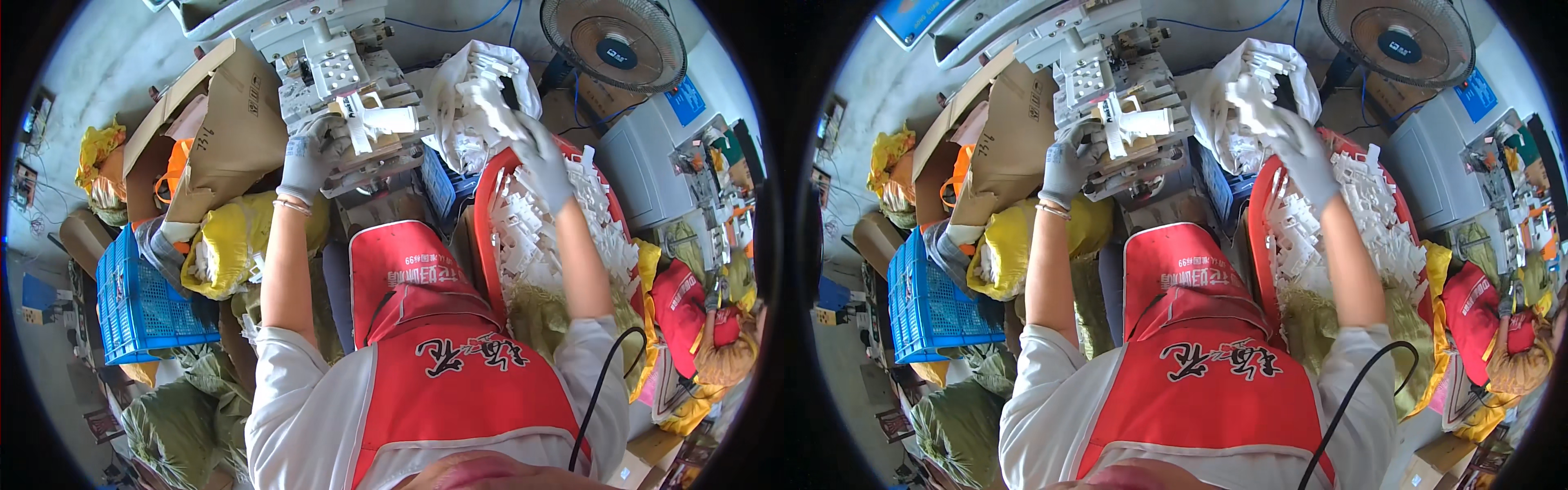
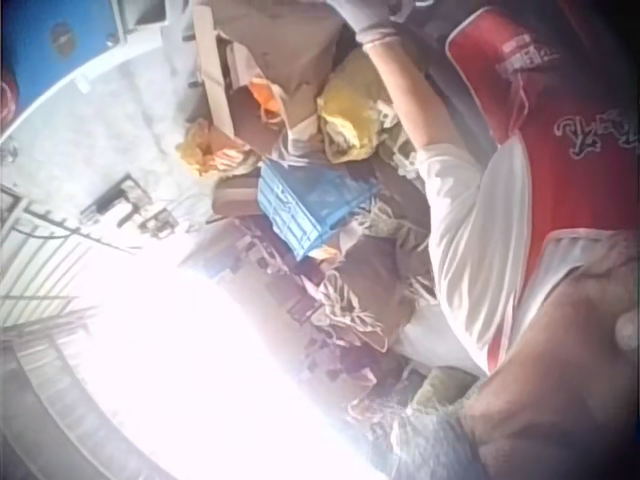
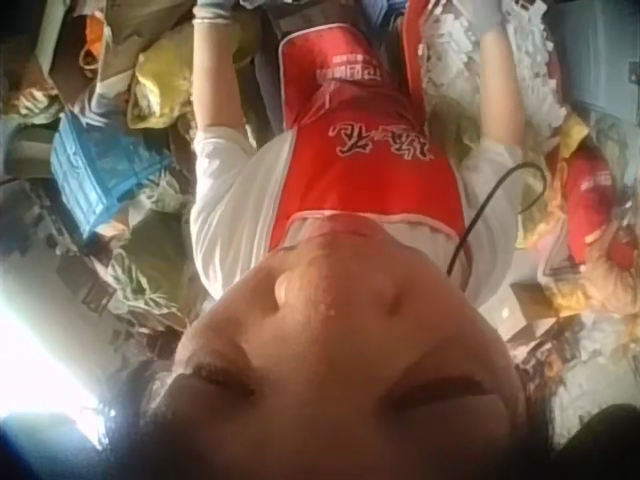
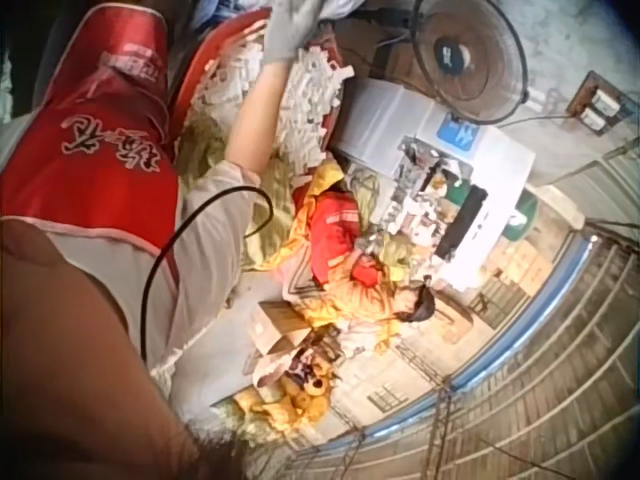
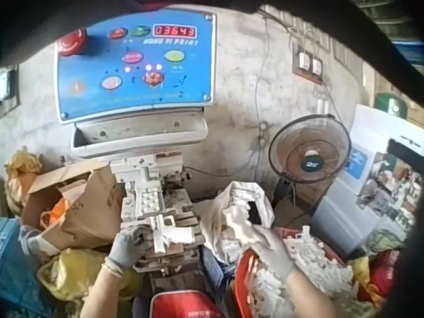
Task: The person picks up plastic toy parts from a tray, positions them onto a printing machine to be stamped, and removes the printed parts before placing them into bags and containers.
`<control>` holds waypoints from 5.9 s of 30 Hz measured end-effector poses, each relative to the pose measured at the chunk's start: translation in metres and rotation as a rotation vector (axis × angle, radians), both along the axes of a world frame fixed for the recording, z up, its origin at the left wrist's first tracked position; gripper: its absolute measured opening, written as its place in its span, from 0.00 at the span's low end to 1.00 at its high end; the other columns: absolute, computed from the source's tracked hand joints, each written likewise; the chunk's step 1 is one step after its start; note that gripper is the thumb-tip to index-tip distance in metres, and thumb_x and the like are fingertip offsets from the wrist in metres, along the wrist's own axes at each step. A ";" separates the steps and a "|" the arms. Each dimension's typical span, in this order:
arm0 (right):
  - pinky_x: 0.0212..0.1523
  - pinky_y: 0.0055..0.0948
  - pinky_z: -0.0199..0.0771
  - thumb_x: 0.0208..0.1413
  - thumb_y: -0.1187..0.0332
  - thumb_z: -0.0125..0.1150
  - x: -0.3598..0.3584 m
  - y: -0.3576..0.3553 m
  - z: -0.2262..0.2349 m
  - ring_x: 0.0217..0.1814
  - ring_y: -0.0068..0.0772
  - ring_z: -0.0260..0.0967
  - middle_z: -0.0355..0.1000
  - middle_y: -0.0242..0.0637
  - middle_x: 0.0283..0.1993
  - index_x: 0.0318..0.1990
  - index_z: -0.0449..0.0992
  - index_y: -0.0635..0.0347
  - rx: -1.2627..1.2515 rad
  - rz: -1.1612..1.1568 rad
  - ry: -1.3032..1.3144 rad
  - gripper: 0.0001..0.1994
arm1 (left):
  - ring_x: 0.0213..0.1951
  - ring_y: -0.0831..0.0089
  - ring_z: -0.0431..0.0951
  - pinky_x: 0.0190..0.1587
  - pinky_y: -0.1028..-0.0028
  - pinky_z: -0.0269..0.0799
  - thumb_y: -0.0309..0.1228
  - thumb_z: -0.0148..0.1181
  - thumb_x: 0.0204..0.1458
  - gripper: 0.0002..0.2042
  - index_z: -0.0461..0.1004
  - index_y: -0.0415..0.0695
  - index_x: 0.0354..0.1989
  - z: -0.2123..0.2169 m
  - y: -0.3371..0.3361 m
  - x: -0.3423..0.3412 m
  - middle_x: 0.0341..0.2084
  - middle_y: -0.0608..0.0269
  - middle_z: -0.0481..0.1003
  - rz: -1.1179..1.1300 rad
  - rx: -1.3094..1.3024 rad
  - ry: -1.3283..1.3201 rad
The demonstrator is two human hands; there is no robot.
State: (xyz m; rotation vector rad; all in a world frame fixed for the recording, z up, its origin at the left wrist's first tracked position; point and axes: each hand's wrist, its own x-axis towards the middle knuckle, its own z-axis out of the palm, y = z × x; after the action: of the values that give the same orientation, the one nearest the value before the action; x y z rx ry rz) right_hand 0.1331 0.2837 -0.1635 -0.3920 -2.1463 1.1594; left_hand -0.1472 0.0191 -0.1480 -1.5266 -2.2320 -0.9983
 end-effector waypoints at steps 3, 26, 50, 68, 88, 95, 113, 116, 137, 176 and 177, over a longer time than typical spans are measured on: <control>0.58 0.27 0.60 0.52 0.71 0.57 -0.056 -0.001 -0.009 0.57 0.34 0.64 0.66 0.41 0.56 0.56 0.65 0.64 0.145 0.061 0.061 0.22 | 0.40 0.57 0.77 0.43 0.68 0.72 0.29 0.63 0.43 0.15 0.74 0.42 0.42 0.003 -0.003 -0.013 0.38 0.53 0.76 0.070 0.020 -0.037; 0.57 0.38 0.63 0.54 0.61 0.57 -0.101 -0.066 0.006 0.60 0.49 0.60 0.60 0.47 0.60 0.60 0.63 0.55 0.625 0.262 -0.016 0.25 | 0.46 0.66 0.74 0.49 0.69 0.67 0.31 0.55 0.55 0.17 0.70 0.35 0.50 -0.216 -0.361 0.086 0.46 0.52 0.74 1.126 0.239 -0.550; 0.49 0.38 0.66 0.59 0.55 0.44 0.296 -0.073 -0.128 0.47 0.40 0.69 0.72 0.40 0.43 0.45 0.73 0.52 0.168 -0.707 -1.007 0.16 | 0.44 0.55 0.74 0.48 0.64 0.68 0.28 0.50 0.52 0.13 0.74 0.37 0.43 -0.265 -0.023 0.174 0.42 0.48 0.74 -0.227 -0.528 -0.547; 0.54 0.40 0.61 0.56 0.54 0.49 0.271 -0.061 -0.091 0.55 0.41 0.62 0.65 0.38 0.53 0.49 0.70 0.52 0.398 -0.804 -0.735 0.18 | 0.43 0.62 0.74 0.45 0.70 0.69 0.31 0.49 0.55 0.16 0.70 0.34 0.48 -0.330 -0.064 0.158 0.42 0.53 0.75 0.003 -0.481 -1.128; 0.48 0.43 0.67 0.43 0.42 0.59 0.191 -0.003 -0.132 0.58 0.45 0.62 0.64 0.39 0.59 0.56 0.68 0.44 0.148 -0.324 -1.398 0.32 | 0.39 0.65 0.75 0.44 0.69 0.69 0.31 0.48 0.56 0.15 0.71 0.34 0.46 -0.340 -0.067 0.155 0.39 0.52 0.75 -0.023 -0.452 -1.123; 0.49 0.41 0.68 0.45 0.45 0.59 0.194 0.002 -0.126 0.52 0.41 0.69 0.73 0.40 0.47 0.51 0.72 0.46 0.132 -0.169 -1.401 0.27 | 0.39 0.61 0.75 0.44 0.68 0.69 0.30 0.48 0.55 0.14 0.71 0.35 0.45 -0.341 -0.058 0.155 0.39 0.50 0.75 -0.109 -0.489 -0.919; 0.49 0.27 0.66 0.54 0.61 0.58 0.246 0.068 -0.130 0.45 0.28 0.65 0.70 0.37 0.42 0.43 0.72 0.58 -0.185 -0.273 -0.473 0.14 | 0.40 0.54 0.75 0.41 0.64 0.72 0.26 0.50 0.51 0.11 0.72 0.37 0.41 -0.325 -0.073 0.161 0.39 0.47 0.73 -0.228 -0.439 -0.383; 0.47 0.26 0.66 0.53 0.59 0.61 0.222 0.089 -0.120 0.44 0.26 0.66 0.71 0.36 0.43 0.45 0.72 0.61 -0.101 -0.428 -0.391 0.17 | 0.42 0.64 0.75 0.44 0.69 0.71 0.30 0.47 0.56 0.13 0.71 0.37 0.46 -0.339 -0.081 0.160 0.39 0.51 0.75 -0.045 -0.411 -0.897; 0.59 0.40 0.62 0.50 0.54 0.55 0.105 0.099 -0.190 0.57 0.52 0.63 0.62 0.42 0.60 0.61 0.61 0.46 0.377 -0.308 -1.137 0.28 | 0.44 0.66 0.77 0.47 0.70 0.69 0.38 0.52 0.53 0.17 0.74 0.40 0.46 -0.261 -0.082 0.166 0.40 0.53 0.77 0.065 -0.499 -0.937; 0.51 0.39 0.67 0.45 0.66 0.60 0.180 -0.012 -0.144 0.51 0.49 0.66 0.66 0.46 0.50 0.52 0.68 0.54 0.173 -0.303 -0.989 0.23 | 0.43 0.54 0.74 0.47 0.63 0.69 0.30 0.56 0.49 0.11 0.75 0.42 0.41 -0.060 -0.163 0.058 0.38 0.52 0.76 0.270 -0.277 -0.148; 0.51 0.39 0.67 0.45 0.66 0.60 0.182 -0.018 -0.141 0.51 0.48 0.67 0.66 0.46 0.50 0.52 0.68 0.54 0.120 -0.275 -1.014 0.23 | 0.43 0.54 0.74 0.47 0.63 0.69 0.30 0.56 0.49 0.11 0.75 0.42 0.41 -0.055 -0.160 0.058 0.38 0.52 0.76 0.267 -0.279 -0.148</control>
State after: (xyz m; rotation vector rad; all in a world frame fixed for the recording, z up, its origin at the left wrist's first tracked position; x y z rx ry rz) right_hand 0.3148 0.2652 -0.3044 -1.3994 -2.8263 0.7119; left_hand -0.0890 -0.1405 -0.2028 -1.2383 -2.6861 -0.7690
